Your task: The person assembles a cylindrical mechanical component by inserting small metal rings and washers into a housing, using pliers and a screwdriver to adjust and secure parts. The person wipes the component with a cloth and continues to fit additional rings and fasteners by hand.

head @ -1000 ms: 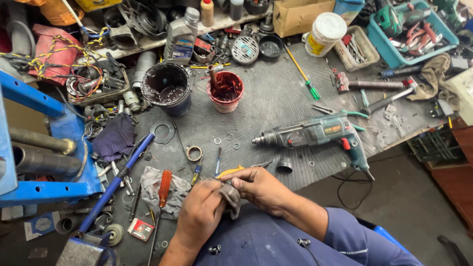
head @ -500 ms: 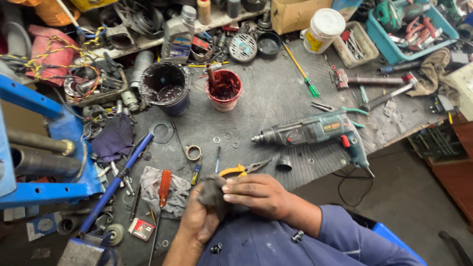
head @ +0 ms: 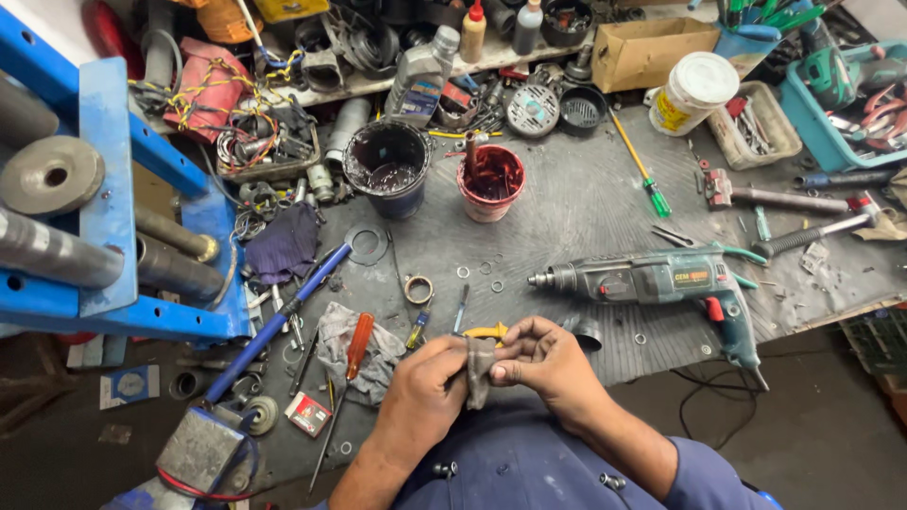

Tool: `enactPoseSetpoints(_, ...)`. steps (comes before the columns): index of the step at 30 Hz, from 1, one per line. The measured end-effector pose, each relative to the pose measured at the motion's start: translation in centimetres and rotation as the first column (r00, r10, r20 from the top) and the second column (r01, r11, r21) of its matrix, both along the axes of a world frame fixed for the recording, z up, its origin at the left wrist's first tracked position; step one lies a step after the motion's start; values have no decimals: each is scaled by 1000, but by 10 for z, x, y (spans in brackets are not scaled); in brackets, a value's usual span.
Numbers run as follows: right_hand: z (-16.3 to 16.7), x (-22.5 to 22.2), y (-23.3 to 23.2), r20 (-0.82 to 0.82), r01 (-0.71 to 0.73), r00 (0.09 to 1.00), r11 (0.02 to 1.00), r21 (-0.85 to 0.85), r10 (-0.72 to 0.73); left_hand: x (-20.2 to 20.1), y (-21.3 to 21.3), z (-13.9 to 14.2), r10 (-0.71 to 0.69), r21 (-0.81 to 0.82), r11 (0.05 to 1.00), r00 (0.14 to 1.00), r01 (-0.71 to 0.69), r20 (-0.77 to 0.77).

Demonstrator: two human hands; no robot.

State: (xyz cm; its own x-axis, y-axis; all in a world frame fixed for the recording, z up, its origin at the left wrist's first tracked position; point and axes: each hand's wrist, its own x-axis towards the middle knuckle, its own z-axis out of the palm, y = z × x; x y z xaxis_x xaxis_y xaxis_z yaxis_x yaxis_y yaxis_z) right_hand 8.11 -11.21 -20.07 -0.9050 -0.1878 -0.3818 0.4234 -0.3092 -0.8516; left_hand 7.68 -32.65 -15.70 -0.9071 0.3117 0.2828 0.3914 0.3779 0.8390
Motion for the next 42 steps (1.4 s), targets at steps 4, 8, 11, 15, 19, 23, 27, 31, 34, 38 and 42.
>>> enactPoseSetpoints(4,-6,6,-1,35,-9,999,1000,-24,10,5,-1,-3,-12,-159,987,999,3,-51)
enactPoseSetpoints(8,-8,12,-4,-116,-1,993,995,104,13,17,9,-22,162,-204,966,987,-162,-13)
enactPoseSetpoints(11,-4,19,-6,-308,18,946,932,363,102,16,12,-47,179,29,968,767,-249,616)
enactPoseSetpoints(15,4,31,-1,-617,137,709,791,597,342,13,6,-80,-283,550,803,665,-230,691)
enactPoseSetpoints(19,4,33,3,-318,-36,939,960,279,128,18,-4,-85,-233,539,808,712,-237,662)
enactPoseSetpoints(23,0,25,7,-22,2,1000,962,-272,-8,24,-9,-56,-64,609,697,813,-379,579)
enactPoseSetpoints(27,-6,26,7,69,21,998,957,-290,-1,38,-8,-17,104,557,771,923,-310,369)
enactPoseSetpoints(31,-15,30,2,43,-26,998,964,-266,38,50,-5,3,108,47,994,954,-99,-281)
enactPoseSetpoints(34,-22,33,-2,130,24,991,996,-89,-12,55,-6,0,23,-137,987,910,-87,-413)
enactPoseSetpoints(38,-27,42,-8,-5,-25,1000,997,67,26,61,-5,-27,40,-126,987,908,-101,-417)
enactPoseSetpoints(42,-25,48,-12,-162,-54,983,972,229,92,69,-2,-64,128,329,935,991,-136,46)
